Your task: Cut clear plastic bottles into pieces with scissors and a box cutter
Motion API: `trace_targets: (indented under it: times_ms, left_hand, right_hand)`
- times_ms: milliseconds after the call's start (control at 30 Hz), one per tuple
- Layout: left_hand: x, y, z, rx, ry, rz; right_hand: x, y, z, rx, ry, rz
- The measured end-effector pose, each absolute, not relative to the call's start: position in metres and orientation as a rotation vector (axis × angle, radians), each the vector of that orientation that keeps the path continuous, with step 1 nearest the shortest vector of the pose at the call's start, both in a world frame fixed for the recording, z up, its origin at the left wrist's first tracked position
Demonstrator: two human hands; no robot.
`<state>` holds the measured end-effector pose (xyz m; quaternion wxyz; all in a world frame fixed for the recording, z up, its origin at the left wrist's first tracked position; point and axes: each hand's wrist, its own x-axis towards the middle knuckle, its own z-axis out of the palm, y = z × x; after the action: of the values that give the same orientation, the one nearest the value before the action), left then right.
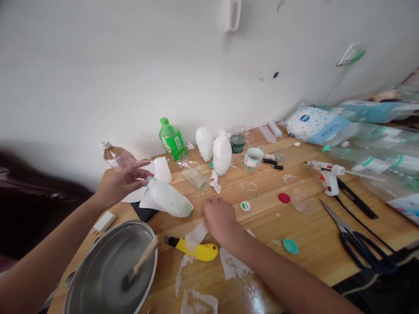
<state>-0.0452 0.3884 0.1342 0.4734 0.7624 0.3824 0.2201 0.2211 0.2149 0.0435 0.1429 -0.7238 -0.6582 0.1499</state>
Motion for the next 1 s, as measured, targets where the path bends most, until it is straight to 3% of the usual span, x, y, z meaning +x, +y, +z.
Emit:
trace_targets:
  times_ms: [433,767,1000]
  left_hand:
    - [-0.042,0.387,0.129,1.747,1.132,0.478]
    - [-0.045,0.394,0.115,1.647,1.174,0.442]
    - [-0.041,0.392,0.118,1.589,1.136,0.431]
  right_hand:
    - [0.222,0.232,0.015,-1.722,-2.029,0.447]
    - [0.229,0.239,0.013,-1.538,-2.159,0.273]
    - [0.237,0.239,0.015,-1.433,-2.124,0.322]
